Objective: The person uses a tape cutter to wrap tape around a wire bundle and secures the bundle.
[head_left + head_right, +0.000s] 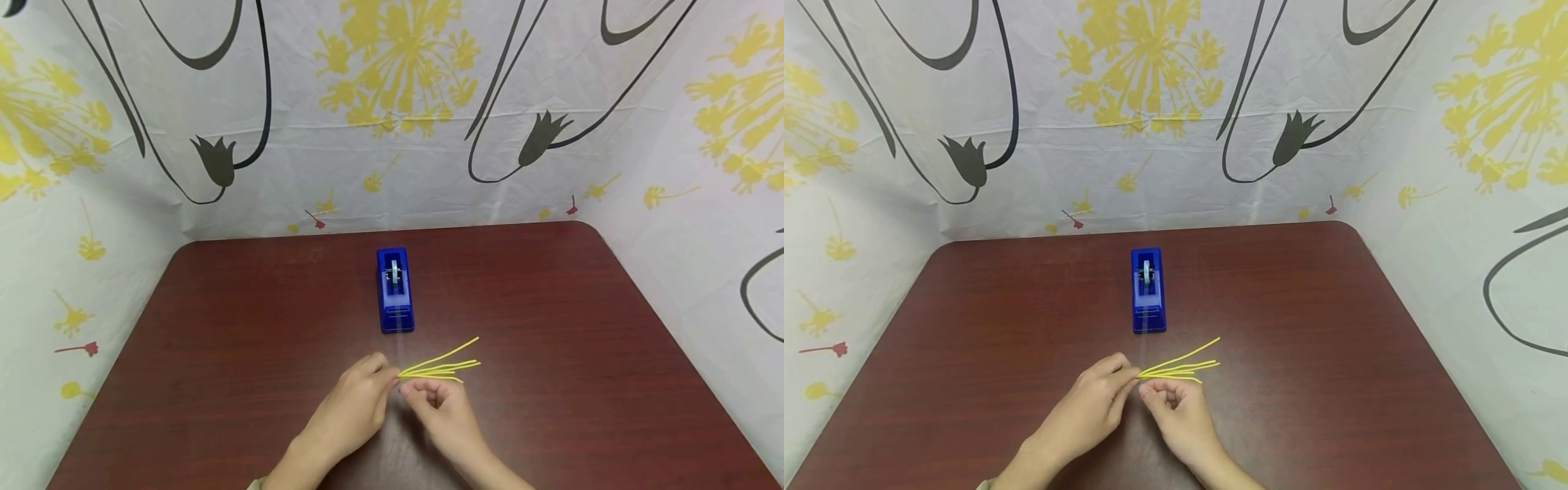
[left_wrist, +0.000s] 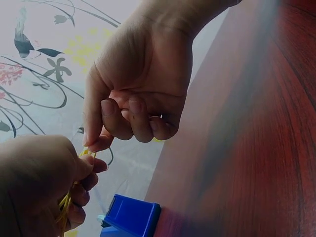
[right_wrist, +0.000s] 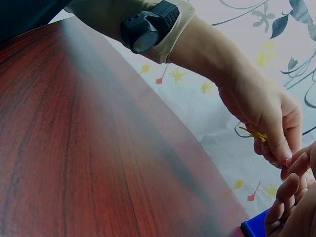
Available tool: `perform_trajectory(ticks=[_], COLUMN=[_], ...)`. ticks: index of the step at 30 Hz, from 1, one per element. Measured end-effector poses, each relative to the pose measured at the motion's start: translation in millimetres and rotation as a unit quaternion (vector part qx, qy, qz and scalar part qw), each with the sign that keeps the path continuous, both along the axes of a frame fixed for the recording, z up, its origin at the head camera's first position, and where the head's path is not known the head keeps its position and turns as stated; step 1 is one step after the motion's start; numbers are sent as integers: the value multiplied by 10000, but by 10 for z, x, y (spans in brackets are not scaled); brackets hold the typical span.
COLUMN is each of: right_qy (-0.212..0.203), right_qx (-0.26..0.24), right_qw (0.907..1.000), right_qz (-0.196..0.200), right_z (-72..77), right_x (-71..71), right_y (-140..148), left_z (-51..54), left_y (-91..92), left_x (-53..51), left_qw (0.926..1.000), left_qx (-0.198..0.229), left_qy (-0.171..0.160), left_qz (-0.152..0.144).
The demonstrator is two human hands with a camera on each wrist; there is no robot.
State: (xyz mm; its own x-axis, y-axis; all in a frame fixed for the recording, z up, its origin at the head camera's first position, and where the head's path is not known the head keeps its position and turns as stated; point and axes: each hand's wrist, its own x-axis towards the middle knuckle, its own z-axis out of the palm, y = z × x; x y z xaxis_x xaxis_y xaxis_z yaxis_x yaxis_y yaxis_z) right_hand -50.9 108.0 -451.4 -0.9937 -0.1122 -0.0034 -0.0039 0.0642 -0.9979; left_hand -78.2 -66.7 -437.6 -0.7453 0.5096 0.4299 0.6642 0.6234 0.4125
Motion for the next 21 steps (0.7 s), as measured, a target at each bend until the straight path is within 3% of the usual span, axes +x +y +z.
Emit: perform_trajectory(ticks=[9, 21], right_qy=[-228, 478], right_qx=[249, 344], right_qw=[9993, 9973], right_qz=[-159, -434], right_z=[-28, -108], right_x=[-6, -44], right_y=[-5, -47], left_z=[5, 5], left_y=[-10, -12], left_x=[-16, -19], left_qw=[9998, 9999], left_qx=[-149, -143], left_qy=[103, -52], left_qz=[45, -3])
